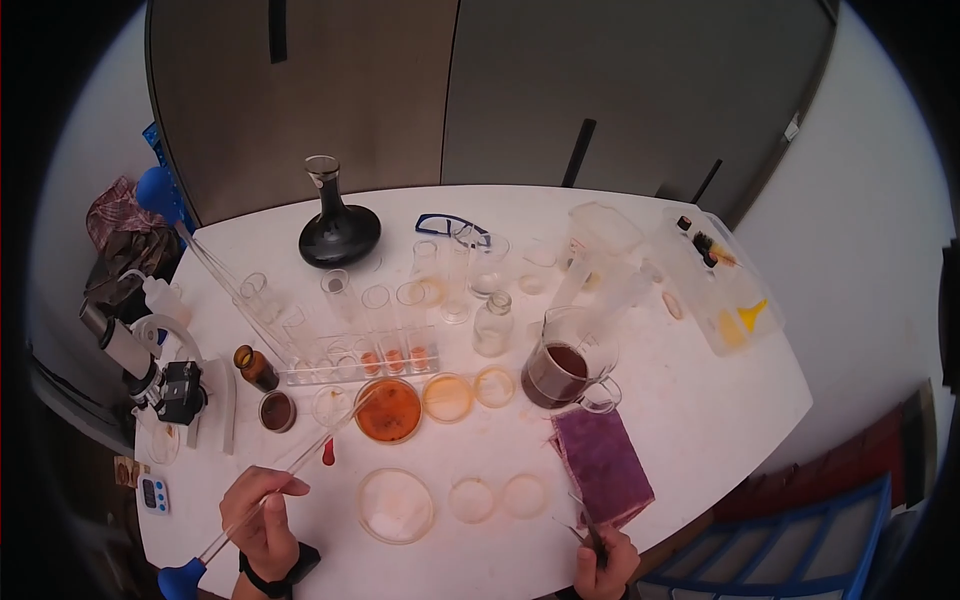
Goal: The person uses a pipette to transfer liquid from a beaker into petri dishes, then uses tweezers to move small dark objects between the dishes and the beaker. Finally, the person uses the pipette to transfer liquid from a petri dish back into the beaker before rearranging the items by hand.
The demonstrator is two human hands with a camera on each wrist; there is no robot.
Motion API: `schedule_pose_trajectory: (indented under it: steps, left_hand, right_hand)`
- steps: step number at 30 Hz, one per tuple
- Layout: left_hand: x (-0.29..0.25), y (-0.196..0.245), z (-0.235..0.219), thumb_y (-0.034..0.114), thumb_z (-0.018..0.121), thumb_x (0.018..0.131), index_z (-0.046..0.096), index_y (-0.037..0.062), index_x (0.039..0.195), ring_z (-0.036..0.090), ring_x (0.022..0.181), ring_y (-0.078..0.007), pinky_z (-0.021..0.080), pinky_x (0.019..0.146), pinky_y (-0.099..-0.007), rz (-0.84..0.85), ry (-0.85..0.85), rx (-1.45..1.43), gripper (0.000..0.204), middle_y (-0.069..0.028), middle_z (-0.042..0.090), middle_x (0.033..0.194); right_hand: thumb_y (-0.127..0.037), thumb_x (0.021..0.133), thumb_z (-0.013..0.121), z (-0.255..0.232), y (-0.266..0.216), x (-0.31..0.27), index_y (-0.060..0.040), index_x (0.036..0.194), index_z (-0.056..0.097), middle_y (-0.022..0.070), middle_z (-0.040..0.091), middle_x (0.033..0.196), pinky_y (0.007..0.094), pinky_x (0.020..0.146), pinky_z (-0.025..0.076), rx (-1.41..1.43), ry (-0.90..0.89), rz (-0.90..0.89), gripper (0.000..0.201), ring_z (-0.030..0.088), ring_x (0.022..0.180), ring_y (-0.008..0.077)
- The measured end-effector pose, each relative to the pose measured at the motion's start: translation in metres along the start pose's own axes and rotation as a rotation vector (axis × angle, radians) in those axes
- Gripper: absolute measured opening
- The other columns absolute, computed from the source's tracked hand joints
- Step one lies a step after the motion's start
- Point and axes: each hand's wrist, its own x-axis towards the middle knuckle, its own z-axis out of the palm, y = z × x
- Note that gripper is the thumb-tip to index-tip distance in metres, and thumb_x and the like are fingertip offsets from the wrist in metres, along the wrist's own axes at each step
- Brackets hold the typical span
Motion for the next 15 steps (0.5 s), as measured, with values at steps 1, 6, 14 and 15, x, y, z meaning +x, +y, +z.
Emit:
schedule_pose_trajectory:
  steps: [1,6,14,15]
  left_hand:
    - [-0.001,-0.002,0.001,0.016,0.052,0.098,0.06,-0.0025,0.101,0.063,0.065,-0.0212,0.047,0.061,-0.0308,0.011,0.037,-0.015,0.02,-0.0149,0.066,0.073]
    - [-0.009,-0.011,0.004,0.014,0.048,0.102,0.057,-0.0022,0.108,0.059,0.072,-0.0189,0.045,0.07,-0.0296,-0.054,0.075,-0.041,0.019,-0.0126,0.061,0.082]
    - [0.001,-0.011,0.016,0.022,0.044,0.104,0.058,-0.0006,0.098,0.053,0.071,-0.0157,0.04,0.07,-0.0278,-0.072,0.103,0.079,0.027,-0.0074,0.056,0.072]
    - [0.002,-0.01,0.017,0.025,0.046,0.104,0.058,-0.003,0.101,0.057,0.072,-0.0214,0.046,0.068,-0.0325,-0.045,0.113,0.047,0.03,-0.0146,0.061,0.081]
  right_hand:
    - [-0.016,0.094,0.064,0.002,-0.003,0.006,0.004,0.109,0.061,0.0164,0.064,0.081,0.0335,0.058,0.047,-0.008,0.051,-0.046,0.025,0.059,0.062,0.0278]
    - [-0.017,0.094,0.066,-0.001,-0.002,0.008,0.0033,0.105,0.062,0.0139,0.063,0.076,0.0326,0.055,0.047,0.042,0.055,-0.061,0.024,0.059,0.059,0.0253]
    - [-0.017,0.09,0.069,-0.005,0.003,0.017,0.0028,0.105,0.061,0.014,0.064,0.077,0.0347,0.054,0.049,0.098,0.007,-0.014,0.026,0.061,0.057,0.027]
    - [-0.017,0.089,0.07,-0.008,0.003,0.017,0.0025,0.107,0.06,0.0146,0.065,0.079,0.0354,0.055,0.05,0.112,-0.045,0.031,0.029,0.062,0.059,0.0277]
